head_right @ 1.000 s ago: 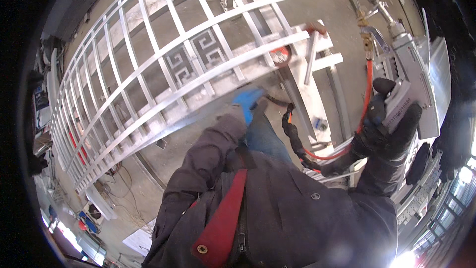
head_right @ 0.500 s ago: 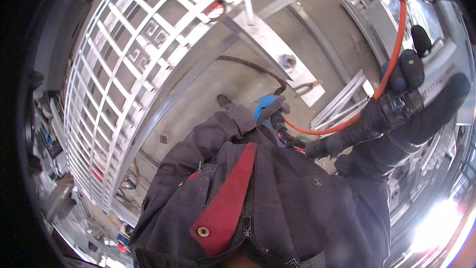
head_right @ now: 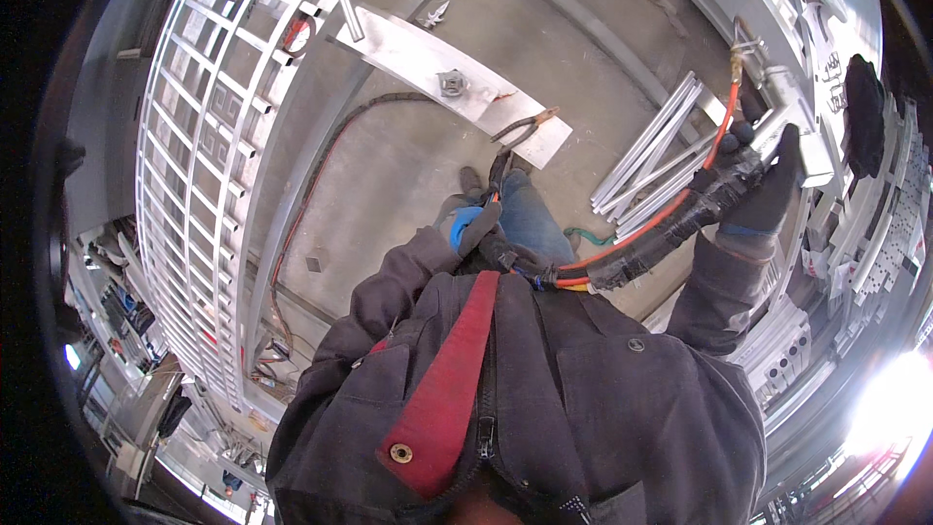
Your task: The person welds a metal frame using a welding torch, then flips the frame and taps it with a metal rod. The person handles the frame and tools throughout the process in a workshop setting.
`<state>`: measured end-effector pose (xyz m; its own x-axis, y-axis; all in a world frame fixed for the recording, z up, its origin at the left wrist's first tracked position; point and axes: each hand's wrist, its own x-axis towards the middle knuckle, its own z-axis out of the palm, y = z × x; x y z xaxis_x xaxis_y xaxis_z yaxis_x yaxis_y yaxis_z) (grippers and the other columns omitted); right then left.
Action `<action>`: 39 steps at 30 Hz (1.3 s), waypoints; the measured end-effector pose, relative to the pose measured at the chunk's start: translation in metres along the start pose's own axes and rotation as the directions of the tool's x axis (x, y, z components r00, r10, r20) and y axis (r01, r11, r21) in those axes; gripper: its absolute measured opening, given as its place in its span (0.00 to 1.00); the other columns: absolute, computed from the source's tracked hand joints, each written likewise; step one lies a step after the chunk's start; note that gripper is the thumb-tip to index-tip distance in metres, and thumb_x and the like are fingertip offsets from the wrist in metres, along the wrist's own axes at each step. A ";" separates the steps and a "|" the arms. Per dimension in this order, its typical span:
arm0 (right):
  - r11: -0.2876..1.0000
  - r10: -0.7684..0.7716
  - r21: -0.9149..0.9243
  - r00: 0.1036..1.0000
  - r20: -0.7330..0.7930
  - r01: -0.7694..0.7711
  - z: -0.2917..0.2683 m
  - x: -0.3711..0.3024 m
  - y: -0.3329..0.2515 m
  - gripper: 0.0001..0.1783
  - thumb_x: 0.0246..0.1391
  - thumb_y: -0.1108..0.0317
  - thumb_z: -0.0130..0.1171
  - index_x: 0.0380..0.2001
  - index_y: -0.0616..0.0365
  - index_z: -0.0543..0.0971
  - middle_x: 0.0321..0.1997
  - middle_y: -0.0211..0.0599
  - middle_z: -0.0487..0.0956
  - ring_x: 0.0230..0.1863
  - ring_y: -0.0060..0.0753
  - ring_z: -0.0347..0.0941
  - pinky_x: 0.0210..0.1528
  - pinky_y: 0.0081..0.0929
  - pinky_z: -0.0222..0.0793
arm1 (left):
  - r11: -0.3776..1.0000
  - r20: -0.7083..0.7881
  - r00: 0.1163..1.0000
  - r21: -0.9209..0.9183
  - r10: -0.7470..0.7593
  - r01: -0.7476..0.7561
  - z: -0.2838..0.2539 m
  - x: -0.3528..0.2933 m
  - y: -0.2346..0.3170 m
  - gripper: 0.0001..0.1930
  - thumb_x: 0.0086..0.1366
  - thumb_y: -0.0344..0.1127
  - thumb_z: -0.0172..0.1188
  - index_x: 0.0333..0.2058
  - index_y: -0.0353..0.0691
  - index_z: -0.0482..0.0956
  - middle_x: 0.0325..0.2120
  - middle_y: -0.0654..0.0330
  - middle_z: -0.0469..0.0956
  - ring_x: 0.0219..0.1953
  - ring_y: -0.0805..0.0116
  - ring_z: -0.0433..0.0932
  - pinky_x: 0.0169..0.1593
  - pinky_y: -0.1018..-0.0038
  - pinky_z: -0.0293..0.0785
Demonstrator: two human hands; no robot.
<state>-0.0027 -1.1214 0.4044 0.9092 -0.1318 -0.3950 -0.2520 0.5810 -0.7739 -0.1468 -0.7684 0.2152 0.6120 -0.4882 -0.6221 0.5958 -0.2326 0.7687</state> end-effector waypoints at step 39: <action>0.881 0.146 -0.429 0.746 0.650 0.201 0.110 0.372 -0.215 0.44 0.67 0.36 0.45 0.69 0.65 0.61 0.35 0.37 0.81 0.32 0.24 0.76 0.33 0.21 0.74 | 0.590 -0.412 0.908 -0.717 0.073 -0.373 0.070 0.443 0.141 0.31 0.72 0.64 0.50 0.26 0.41 0.81 0.21 0.61 0.78 0.27 0.67 0.77 0.31 0.67 0.72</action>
<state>0.4258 -1.2074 0.4781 0.8568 0.5084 -0.0860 -0.1813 0.1409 -0.9733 0.1715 -1.0760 0.0582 0.8135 -0.1134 -0.5703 0.4959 0.6476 0.5785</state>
